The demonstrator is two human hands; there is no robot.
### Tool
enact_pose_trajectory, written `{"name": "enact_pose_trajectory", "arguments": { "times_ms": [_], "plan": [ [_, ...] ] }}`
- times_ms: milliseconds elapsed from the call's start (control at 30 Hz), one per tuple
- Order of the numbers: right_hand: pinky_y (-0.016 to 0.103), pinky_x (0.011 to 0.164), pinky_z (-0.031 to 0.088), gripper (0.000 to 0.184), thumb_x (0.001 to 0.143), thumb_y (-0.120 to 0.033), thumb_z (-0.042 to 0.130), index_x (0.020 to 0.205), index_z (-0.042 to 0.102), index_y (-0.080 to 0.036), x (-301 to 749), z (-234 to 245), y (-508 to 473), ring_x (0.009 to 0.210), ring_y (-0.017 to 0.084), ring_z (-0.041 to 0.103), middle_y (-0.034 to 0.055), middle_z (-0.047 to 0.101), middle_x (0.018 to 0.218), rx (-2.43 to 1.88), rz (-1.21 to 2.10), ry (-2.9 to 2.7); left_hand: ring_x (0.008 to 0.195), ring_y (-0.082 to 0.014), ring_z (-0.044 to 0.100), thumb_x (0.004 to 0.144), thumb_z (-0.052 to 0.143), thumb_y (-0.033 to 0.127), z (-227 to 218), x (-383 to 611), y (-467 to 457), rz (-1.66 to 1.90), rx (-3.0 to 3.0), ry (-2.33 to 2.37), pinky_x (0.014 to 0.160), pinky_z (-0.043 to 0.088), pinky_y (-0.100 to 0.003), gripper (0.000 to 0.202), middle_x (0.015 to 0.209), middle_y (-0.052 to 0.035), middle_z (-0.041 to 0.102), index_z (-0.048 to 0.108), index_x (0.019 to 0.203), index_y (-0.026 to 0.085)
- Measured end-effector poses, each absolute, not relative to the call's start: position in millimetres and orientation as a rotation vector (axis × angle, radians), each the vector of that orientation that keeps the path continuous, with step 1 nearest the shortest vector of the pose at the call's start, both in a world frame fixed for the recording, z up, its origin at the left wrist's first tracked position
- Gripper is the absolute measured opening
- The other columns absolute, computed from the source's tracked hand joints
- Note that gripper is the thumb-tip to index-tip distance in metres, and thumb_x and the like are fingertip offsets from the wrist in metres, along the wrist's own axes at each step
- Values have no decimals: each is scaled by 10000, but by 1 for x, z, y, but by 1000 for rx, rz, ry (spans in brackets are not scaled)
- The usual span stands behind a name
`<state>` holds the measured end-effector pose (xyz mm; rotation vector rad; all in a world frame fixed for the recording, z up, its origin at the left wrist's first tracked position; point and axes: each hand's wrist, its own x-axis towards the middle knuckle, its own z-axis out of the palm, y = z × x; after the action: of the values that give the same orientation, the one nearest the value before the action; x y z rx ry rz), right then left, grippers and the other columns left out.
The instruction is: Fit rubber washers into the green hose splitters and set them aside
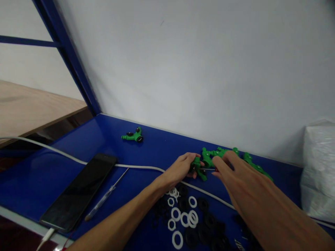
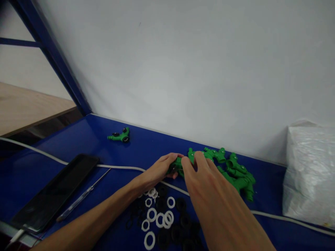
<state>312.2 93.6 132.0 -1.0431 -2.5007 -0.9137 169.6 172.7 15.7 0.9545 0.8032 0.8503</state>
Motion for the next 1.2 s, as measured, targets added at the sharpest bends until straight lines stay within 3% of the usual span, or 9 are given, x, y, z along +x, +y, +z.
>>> {"name": "enact_pose_trajectory", "arguments": {
  "times_ms": [167, 367, 567, 700, 900, 1033, 1200],
  "plan": [
    [401, 678, 561, 376, 685, 6, 392, 834, 680, -185, 314, 129, 97, 779, 295, 653, 154, 706, 895, -1085, -922, -2598, 570, -86, 494, 985, 443, 468, 16, 169, 173, 841, 961, 801, 629, 408, -240, 423, 838, -22, 618, 601, 1186, 132],
    [359, 602, 561, 488, 696, -24, 396, 1083, 676, -126, 312, 127, 97, 699, 272, 657, 162, 698, 902, -1180, -847, -2566, 564, -96, 491, 972, 466, 484, 14, 169, 173, 868, 962, 784, 611, 379, -240, 438, 754, 4, 576, 596, 1200, 135],
    [426, 720, 598, 454, 719, -21, 386, 1072, 662, -97, 318, 119, 97, 869, 331, 700, 211, 715, 1002, -1133, -924, -2547, 565, -97, 494, 958, 490, 496, 16, 169, 173, 852, 938, 795, 630, 396, -252, 432, 795, -6, 597, 609, 1183, 146],
    [407, 712, 604, 456, 694, 16, 394, 1063, 648, -71, 321, 122, 94, 898, 329, 719, 214, 738, 1014, -1005, -1027, -2551, 562, -95, 498, 955, 491, 494, 16, 169, 174, 855, 941, 792, 622, 396, -253, 435, 825, -16, 617, 611, 1182, 143],
    [399, 671, 609, 517, 711, -12, 399, 1194, 584, -17, 317, 125, 91, 905, 332, 726, 225, 746, 1035, -964, -1014, -2534, 569, -103, 492, 961, 480, 482, 14, 170, 174, 866, 955, 792, 625, 391, -251, 437, 761, 2, 577, 611, 1192, 135],
    [370, 657, 609, 483, 695, -3, 396, 1112, 634, -53, 313, 127, 91, 806, 303, 724, 201, 753, 940, -977, -999, -2501, 580, -113, 491, 950, 491, 530, 15, 169, 172, 853, 965, 798, 633, 393, -251, 477, 724, 11, 565, 608, 1208, 146],
    [366, 651, 612, 461, 684, 12, 382, 1019, 668, -124, 318, 126, 94, 836, 299, 729, 178, 760, 966, -971, -1041, -2520, 583, -104, 496, 968, 471, 496, 17, 168, 171, 843, 954, 827, 660, 413, -257, 441, 767, -3, 595, 618, 1201, 151]
  ]
}}
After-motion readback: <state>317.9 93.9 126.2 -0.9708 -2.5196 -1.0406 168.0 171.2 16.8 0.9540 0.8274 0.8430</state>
